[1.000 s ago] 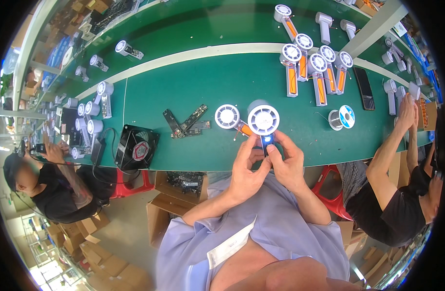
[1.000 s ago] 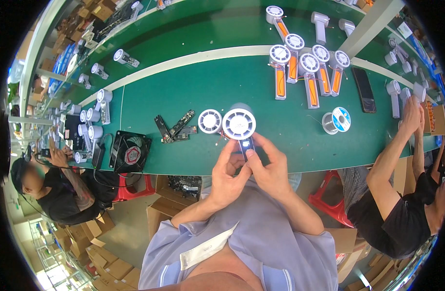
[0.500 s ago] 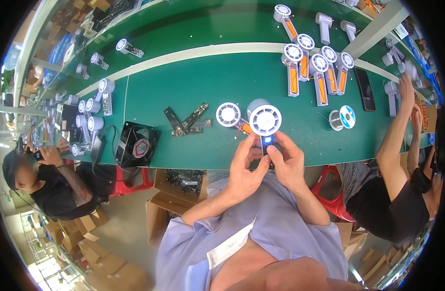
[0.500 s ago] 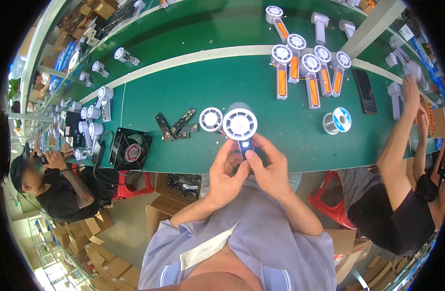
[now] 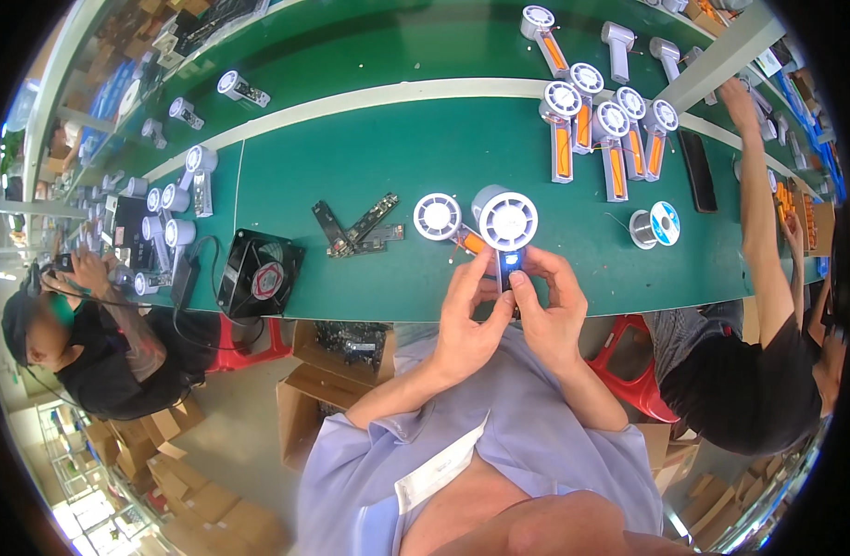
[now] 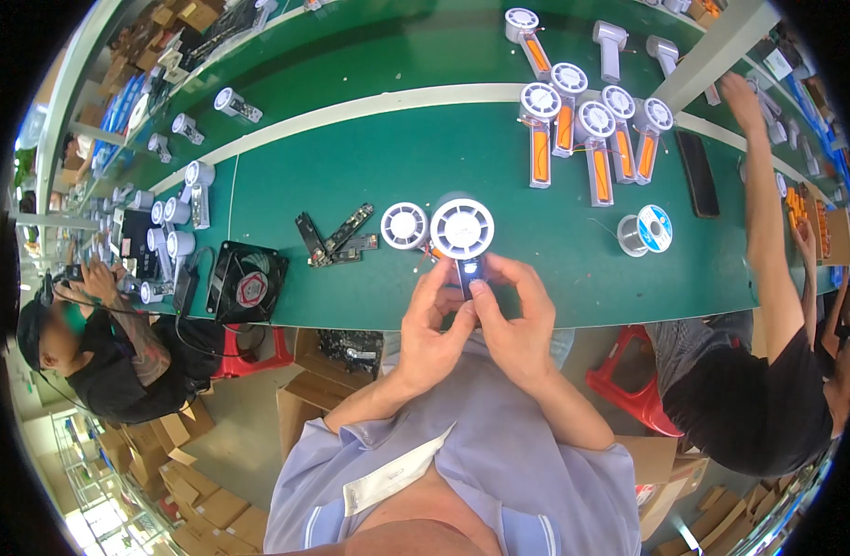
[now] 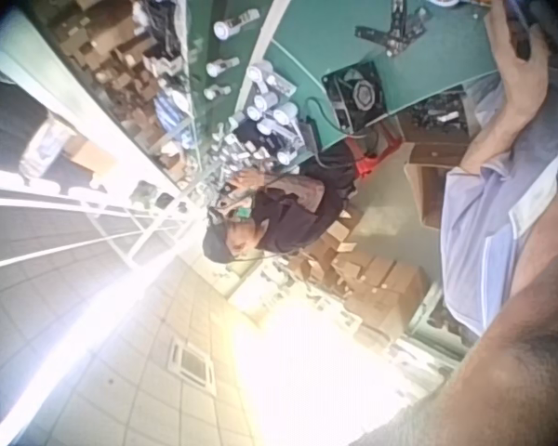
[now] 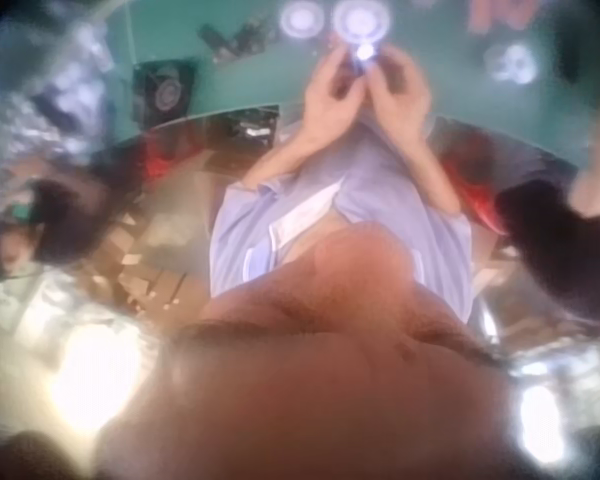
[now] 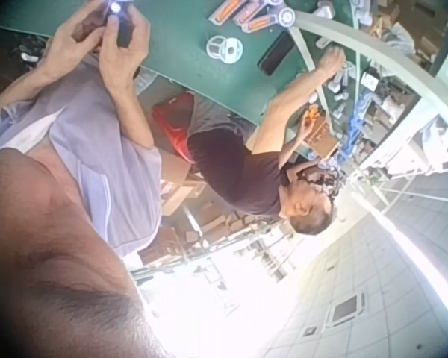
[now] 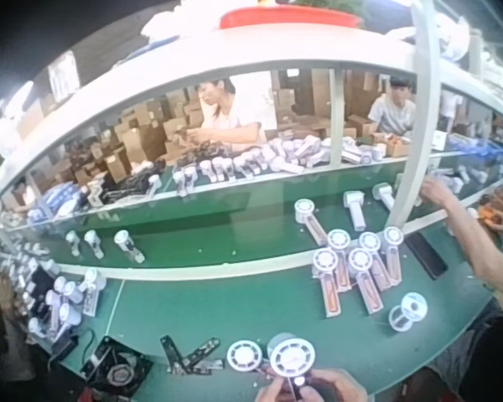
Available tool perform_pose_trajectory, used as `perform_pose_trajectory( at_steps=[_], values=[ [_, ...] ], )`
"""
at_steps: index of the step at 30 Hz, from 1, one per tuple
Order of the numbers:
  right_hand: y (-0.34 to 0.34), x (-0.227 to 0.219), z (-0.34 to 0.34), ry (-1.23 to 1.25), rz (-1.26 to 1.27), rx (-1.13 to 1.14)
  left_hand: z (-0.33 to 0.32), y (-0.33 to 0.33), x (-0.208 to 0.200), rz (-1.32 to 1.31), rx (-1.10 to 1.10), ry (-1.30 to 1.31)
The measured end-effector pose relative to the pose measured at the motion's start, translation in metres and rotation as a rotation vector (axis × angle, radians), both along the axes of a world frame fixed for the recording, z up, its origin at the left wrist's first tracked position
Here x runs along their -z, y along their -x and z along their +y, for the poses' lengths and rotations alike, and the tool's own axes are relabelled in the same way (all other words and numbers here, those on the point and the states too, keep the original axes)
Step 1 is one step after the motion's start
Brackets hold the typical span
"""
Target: Assembling handheld electronic fans by connecting components and fitting them into plastic housings.
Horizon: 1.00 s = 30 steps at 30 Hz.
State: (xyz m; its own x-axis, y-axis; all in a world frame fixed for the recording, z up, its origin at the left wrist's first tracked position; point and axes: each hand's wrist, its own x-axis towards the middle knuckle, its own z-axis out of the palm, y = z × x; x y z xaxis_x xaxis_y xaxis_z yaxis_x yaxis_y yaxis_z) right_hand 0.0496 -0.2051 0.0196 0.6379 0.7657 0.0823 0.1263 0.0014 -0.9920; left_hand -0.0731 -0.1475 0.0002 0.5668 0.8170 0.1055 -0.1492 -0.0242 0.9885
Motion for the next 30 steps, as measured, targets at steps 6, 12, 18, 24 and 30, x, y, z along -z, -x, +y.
perform_pose_trajectory(
  at_steps=[6,12,18,24,30],
  values=[
    [-0.010,-0.015,-0.014,0.065,-0.190,-0.134,-0.031,0.001,0.011,-0.078,0.044,0.069],
    [-0.011,-0.015,-0.038,0.141,-0.226,-0.239,-0.055,0.016,0.026,-0.085,0.105,0.071],
    [0.003,-0.014,-0.032,0.130,-0.272,-0.390,-0.053,0.054,0.023,0.042,0.103,0.119],
    [0.012,-0.012,-0.017,0.099,-0.281,-0.440,-0.048,0.068,0.025,-0.003,0.068,0.121],
    [0.015,-0.004,-0.013,0.206,-0.196,-0.453,-0.042,0.070,0.038,0.056,0.009,0.175]
  ],
)
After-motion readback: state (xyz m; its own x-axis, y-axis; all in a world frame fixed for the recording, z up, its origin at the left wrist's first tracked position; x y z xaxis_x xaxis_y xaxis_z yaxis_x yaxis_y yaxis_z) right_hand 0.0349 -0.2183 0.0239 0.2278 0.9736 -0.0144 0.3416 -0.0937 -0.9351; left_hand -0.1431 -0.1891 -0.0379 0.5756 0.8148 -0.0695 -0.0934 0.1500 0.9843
